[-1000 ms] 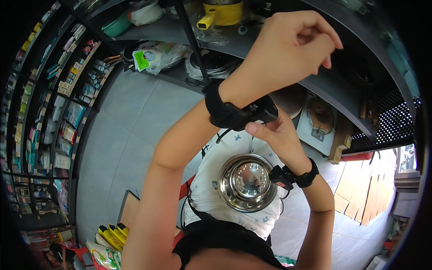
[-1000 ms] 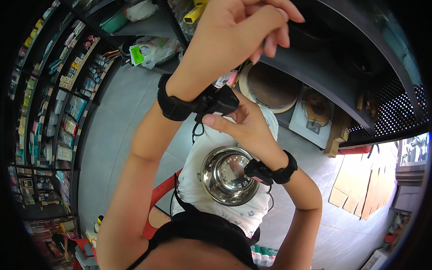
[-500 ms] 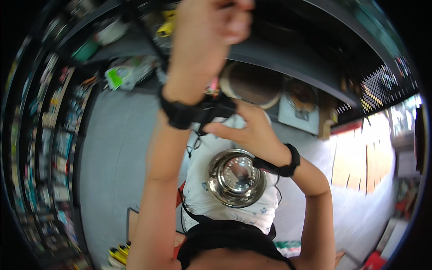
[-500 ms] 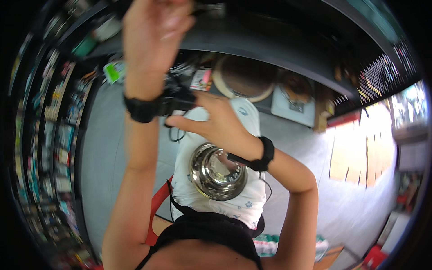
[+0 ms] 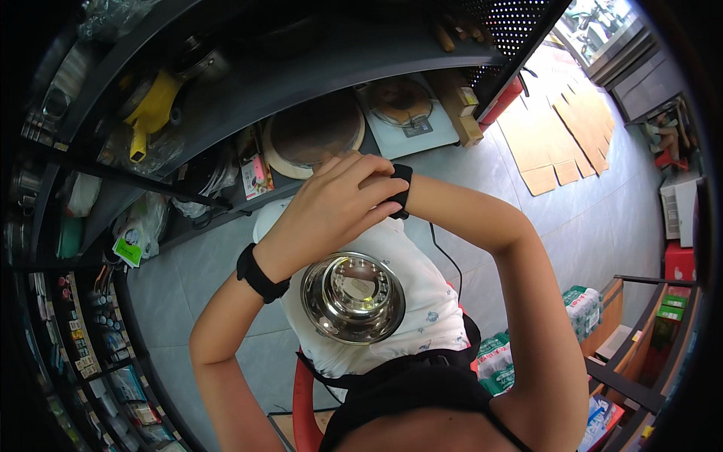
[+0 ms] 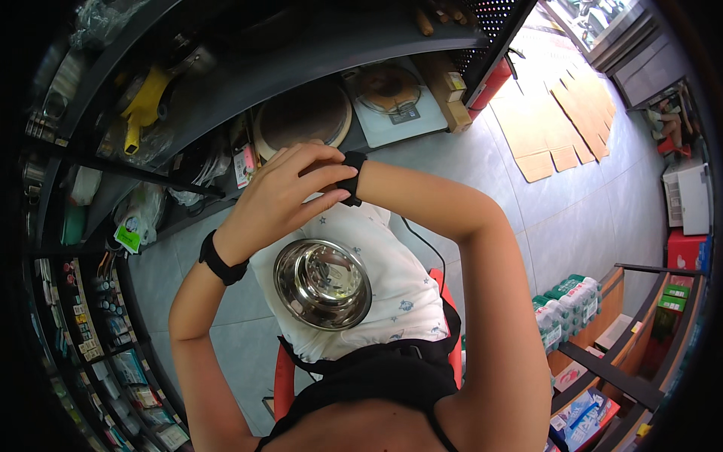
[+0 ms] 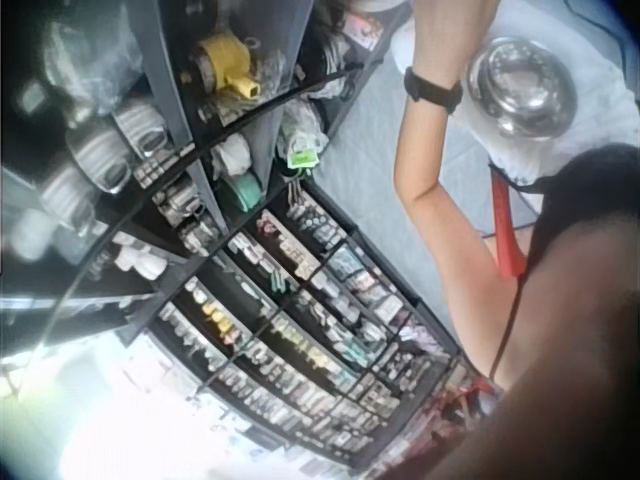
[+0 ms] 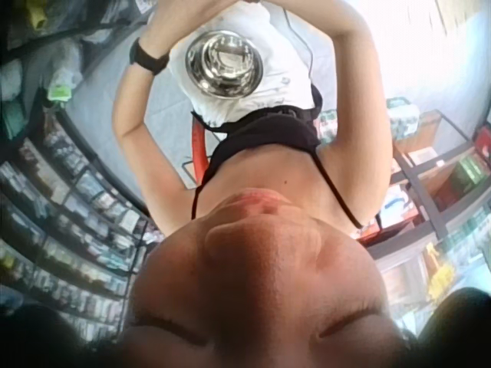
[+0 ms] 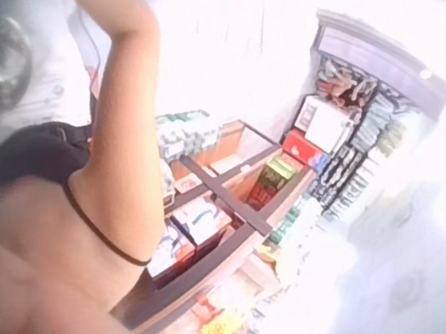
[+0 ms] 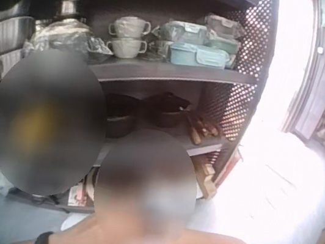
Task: The person picks up metal bowls and a small pot with a lid from a shelf, wipes the items with their hands while seated, and places them back onto different shelves.
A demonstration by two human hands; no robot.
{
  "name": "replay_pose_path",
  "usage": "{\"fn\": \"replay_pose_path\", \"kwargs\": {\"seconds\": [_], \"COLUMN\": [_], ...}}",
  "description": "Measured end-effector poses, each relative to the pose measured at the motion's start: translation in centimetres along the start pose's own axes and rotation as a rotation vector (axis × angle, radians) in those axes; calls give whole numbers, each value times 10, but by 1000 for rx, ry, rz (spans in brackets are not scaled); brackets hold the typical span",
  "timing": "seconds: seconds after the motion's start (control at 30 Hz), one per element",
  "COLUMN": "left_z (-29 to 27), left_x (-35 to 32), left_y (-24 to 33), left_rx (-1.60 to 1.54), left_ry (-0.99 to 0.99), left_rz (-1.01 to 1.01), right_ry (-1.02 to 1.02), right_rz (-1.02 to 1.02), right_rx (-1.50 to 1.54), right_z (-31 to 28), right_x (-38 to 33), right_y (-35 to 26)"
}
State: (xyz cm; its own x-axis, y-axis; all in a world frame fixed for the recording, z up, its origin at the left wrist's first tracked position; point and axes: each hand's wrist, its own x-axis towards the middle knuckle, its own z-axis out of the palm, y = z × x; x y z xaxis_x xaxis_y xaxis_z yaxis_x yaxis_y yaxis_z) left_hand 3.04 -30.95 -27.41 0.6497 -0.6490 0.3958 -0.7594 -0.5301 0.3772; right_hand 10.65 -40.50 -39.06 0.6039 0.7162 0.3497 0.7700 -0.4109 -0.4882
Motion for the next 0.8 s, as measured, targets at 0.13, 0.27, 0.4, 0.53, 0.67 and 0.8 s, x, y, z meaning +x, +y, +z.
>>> {"fn": "replay_pose_path", "kwargs": {"seconds": [0.13, 0.27, 0.4, 0.53, 0.67, 0.8], "left_z": [4, -3, 10, 18, 21, 30], "left_x": [-2, -30, -64, -58, -41, -33], "left_y": [5, 6, -13, -24, -26, -18], "left_rx": [140, 286, -1, -363, -1146, -1288], "left_ry": [76, 34, 155, 160, 161, 91], "left_rz": [60, -18, -364, -485, -514, -611], "right_ry": [3, -8, -9, 100, 231, 407], "right_rz": [79, 170, 155, 168, 210, 207], "right_rx": [-125, 53, 763, 1015, 1135, 1113], "right_z": [-1, -23, -64, -97, -101, -97], "right_x": [12, 42, 64, 77, 78, 73], "right_y": [0, -7, -27, -46, -60, -52]}}
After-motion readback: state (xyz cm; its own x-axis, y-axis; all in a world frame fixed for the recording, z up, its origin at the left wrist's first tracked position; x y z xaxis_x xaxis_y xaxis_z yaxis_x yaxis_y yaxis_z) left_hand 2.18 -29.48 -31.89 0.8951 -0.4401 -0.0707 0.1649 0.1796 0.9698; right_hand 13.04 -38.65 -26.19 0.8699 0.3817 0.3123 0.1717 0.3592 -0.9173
